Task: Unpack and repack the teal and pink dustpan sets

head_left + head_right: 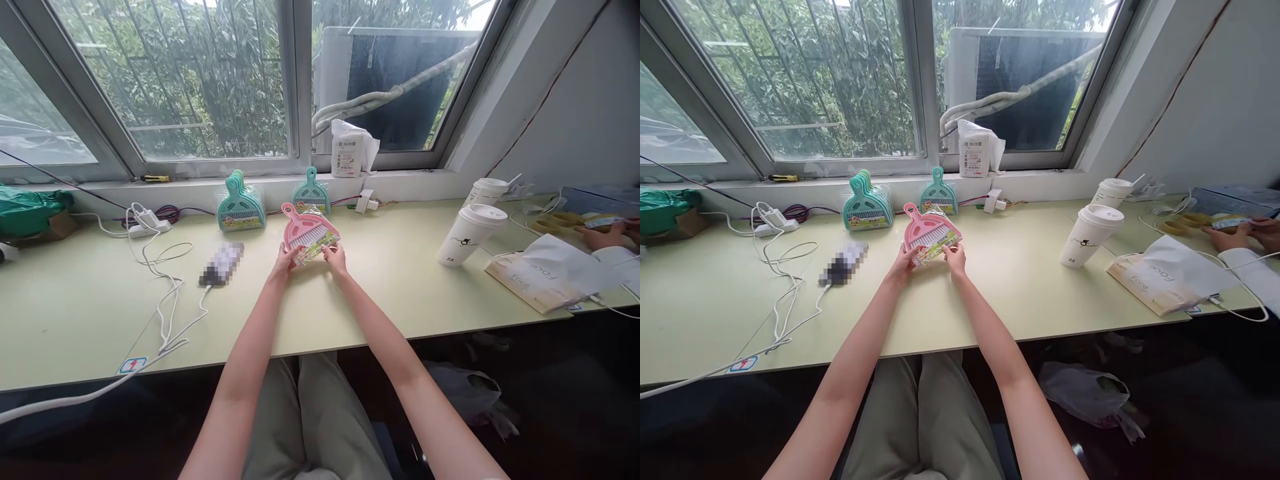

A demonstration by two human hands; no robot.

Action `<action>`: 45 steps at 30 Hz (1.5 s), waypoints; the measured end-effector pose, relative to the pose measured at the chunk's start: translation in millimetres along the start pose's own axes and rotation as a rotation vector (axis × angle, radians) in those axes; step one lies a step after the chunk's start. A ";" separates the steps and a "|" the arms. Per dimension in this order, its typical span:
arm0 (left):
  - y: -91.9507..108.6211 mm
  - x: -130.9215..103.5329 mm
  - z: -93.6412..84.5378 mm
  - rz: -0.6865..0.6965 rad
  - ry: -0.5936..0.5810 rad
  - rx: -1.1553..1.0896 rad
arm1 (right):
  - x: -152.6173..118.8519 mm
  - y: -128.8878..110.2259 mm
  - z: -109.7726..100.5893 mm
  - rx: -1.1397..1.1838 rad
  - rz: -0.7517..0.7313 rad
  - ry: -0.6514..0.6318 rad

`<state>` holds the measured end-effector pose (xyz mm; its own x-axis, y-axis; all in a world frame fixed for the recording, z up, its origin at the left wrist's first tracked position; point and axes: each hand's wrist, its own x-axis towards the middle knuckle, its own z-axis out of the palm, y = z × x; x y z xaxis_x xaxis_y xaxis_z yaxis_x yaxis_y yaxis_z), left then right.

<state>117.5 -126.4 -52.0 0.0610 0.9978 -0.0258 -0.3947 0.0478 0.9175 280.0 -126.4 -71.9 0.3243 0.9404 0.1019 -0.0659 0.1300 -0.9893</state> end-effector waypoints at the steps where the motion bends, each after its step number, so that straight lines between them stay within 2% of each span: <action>1: 1.3 -0.6 0.2 0.023 -0.016 -0.010 | 0.7 -0.5 -0.9 0.018 0.018 0.043; 3: 4.8 -2.9 0.7 0.078 -0.058 -0.035 | 1.2 -3.5 -1.7 0.078 0.028 0.078; 6: 10.1 -7.3 1.6 0.120 -0.130 -0.019 | 0.5 -10.4 -0.6 0.276 0.008 -0.024; 10: 12.1 -9.5 -1.3 0.050 -0.144 0.084 | -2.6 -17.7 0.9 0.441 0.115 -0.180; 13: 10.7 -4.5 -9.7 -0.015 -0.149 0.102 | -5.0 -20.4 -0.3 0.448 0.139 -0.180; 14: 10.0 -1.6 -13.4 -0.019 -0.117 0.099 | -5.5 -20.9 -1.0 0.441 0.129 -0.181; 19: 7.9 13.7 -31.0 0.035 0.330 0.045 | -5.0 -22.6 -5.5 0.344 0.130 -0.272; 21: 9.0 15.9 -34.3 0.038 0.420 -0.003 | -3.6 -23.5 -8.2 0.307 0.151 -0.317; 26: 18.0 13.1 -34.3 0.058 0.523 -0.006 | -0.2 -27.3 -17.3 0.262 0.176 -0.406; 28: 25.5 11.2 -37.6 0.104 0.653 -0.025 | 0.9 -28.7 -20.6 0.255 0.170 -0.456; 30: 35.8 8.9 -47.0 0.157 0.854 -0.038 | 2.6 -29.3 -23.5 0.267 0.158 -0.471; 31: 41.7 7.3 -54.0 0.180 0.949 -0.038 | 3.8 -29.3 -24.8 0.283 0.156 -0.456; 34: 58.3 0.1 -78.2 0.252 1.130 0.001 | 8.0 -27.3 -28.5 0.354 0.159 -0.341; 36: 65.5 -7.0 -89.3 0.302 1.290 0.138 | 10.5 -24.9 -30.3 0.403 0.170 -0.263; 38: 69.0 -15.3 -89.9 0.366 1.477 0.326 | 12.1 -22.5 -31.2 0.441 0.182 -0.202; 40: 69.4 -23.1 -77.8 0.504 1.572 0.507 | 12.5 -20.8 -30.7 0.467 0.197 -0.156; 41: 68.4 -25.8 -67.4 0.599 1.536 0.577 | 12.2 -20.5 -29.9 0.478 0.201 -0.142; 42: 66.4 -27.4 -54.8 0.685 1.427 0.626 | 11.5 -20.5 -28.6 0.488 0.201 -0.134; 43: 63.3 -27.6 -40.8 0.743 1.244 0.646 | 10.6 -20.9 -26.9 0.497 0.198 -0.134; 44: 58.7 -26.4 -26.3 0.739 1.016 0.611 | 9.4 -21.5 -24.8 0.503 0.192 -0.141; 45: 52.8 -24.1 -12.4 0.668 0.774 0.532 | 7.9 -22.2 -22.4 0.505 0.184 -0.156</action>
<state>83.8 -147.3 -7.9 -0.6661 0.5868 0.4603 0.3112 -0.3422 0.8866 305.2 -128.9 -51.4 0.1239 0.9922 -0.0154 -0.5647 0.0577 -0.8233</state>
